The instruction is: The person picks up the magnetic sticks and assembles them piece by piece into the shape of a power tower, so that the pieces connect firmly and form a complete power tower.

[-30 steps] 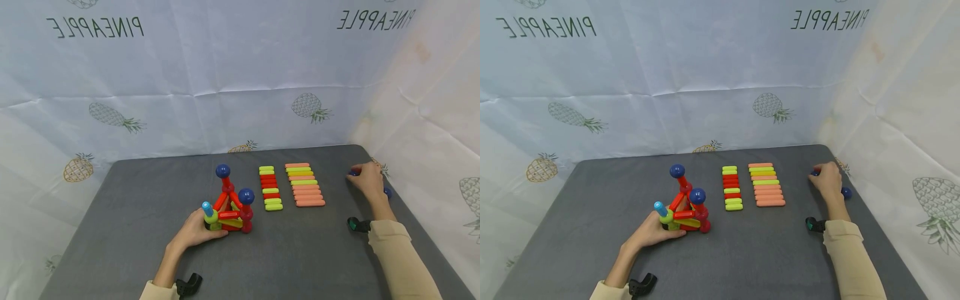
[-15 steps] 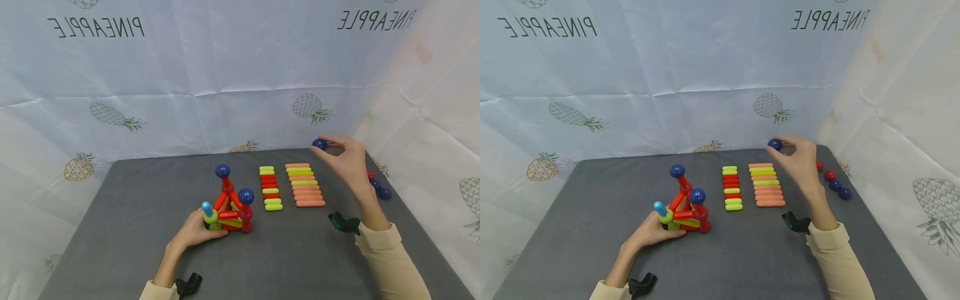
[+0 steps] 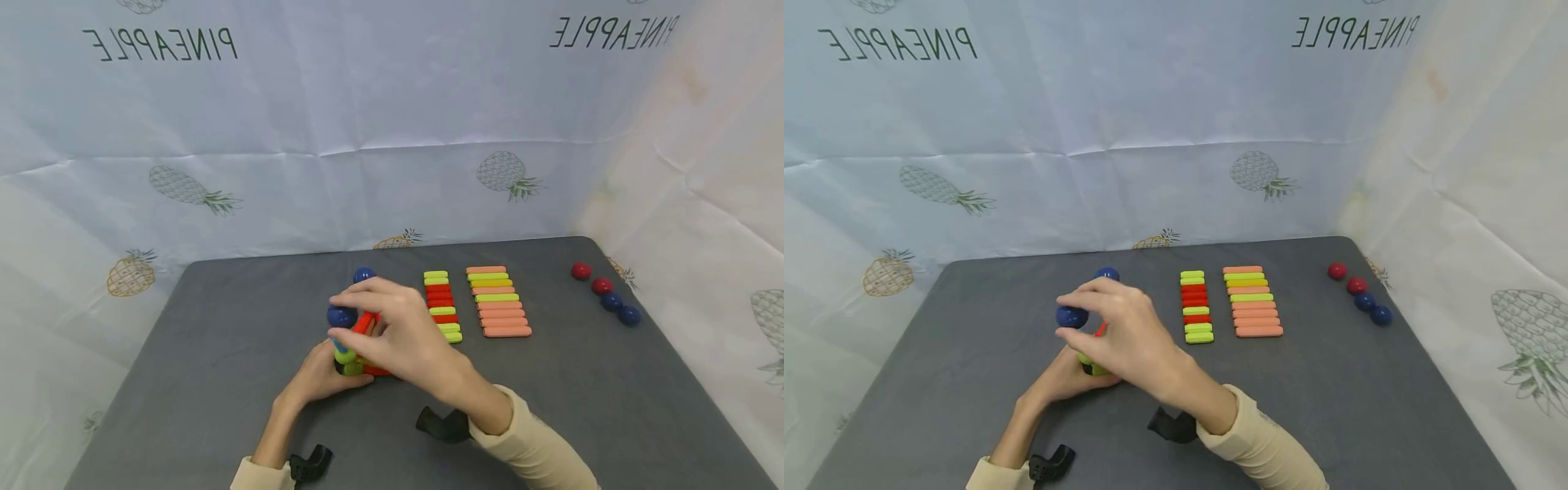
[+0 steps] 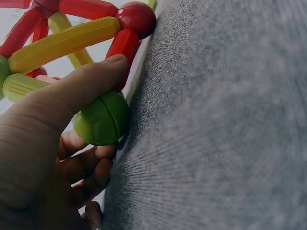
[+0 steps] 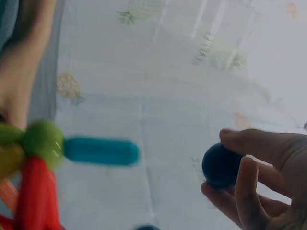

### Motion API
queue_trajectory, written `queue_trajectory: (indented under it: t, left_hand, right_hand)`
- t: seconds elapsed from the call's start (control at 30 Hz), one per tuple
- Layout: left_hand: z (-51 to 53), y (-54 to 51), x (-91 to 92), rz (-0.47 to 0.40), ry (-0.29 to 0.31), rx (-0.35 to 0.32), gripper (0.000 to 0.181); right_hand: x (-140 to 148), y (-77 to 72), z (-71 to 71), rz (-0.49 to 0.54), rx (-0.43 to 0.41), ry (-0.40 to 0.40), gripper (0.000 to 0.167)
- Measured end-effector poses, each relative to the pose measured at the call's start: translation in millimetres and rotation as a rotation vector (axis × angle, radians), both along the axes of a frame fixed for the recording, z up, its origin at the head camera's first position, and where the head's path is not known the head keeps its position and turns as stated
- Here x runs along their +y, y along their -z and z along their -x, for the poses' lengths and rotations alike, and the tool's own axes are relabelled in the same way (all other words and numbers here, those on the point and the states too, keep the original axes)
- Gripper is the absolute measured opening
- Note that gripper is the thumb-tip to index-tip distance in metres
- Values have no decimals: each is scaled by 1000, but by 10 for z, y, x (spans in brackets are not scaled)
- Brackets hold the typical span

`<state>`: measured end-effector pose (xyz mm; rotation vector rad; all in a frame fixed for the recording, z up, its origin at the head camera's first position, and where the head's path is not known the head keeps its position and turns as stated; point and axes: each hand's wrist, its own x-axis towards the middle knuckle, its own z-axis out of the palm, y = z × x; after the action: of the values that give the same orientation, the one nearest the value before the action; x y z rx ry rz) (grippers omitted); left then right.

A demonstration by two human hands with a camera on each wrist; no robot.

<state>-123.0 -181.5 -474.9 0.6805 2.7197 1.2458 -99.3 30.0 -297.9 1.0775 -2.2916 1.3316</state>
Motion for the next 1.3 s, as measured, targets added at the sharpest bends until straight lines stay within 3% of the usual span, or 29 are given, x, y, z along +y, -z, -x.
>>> queue_trajectory:
  t: [0.13, 0.33, 0.63, 0.77, 0.9, 1.03, 1.17, 1.3]
  left_hand:
    - [1, -6, -8, -4, 15, 3, 30]
    - [8, -15, -20, 38, 6, 49, 27]
    - [25, -12, -24, 53, 12, 64, 27]
    - [30, -20, -29, 41, 17, 69, 28]
    - [26, -8, -25, 23, -6, 55, 35]
    - [25, 8, -24, 9, -24, 29, 46]
    - [20, 11, -23, -4, -19, 10, 45]
    - [7, 9, -13, -13, -17, 12, 44]
  right_hand:
    - [-209, 136, -37, -127, 23, 34, 30]
    - [-323, 211, -39, -238, 3, 93, 30]
    - [-369, 239, -15, -266, 9, 112, 31]
    - [-293, 196, -54, -231, 67, 109, 33]
    - [-12, 103, -107, -89, 181, 145, 31]
    - [460, 99, -19, -29, 248, 252, 31]
    - [974, 245, 179, -137, 235, 381, 30]
    - [1393, 478, 347, -337, 109, 444, 24]
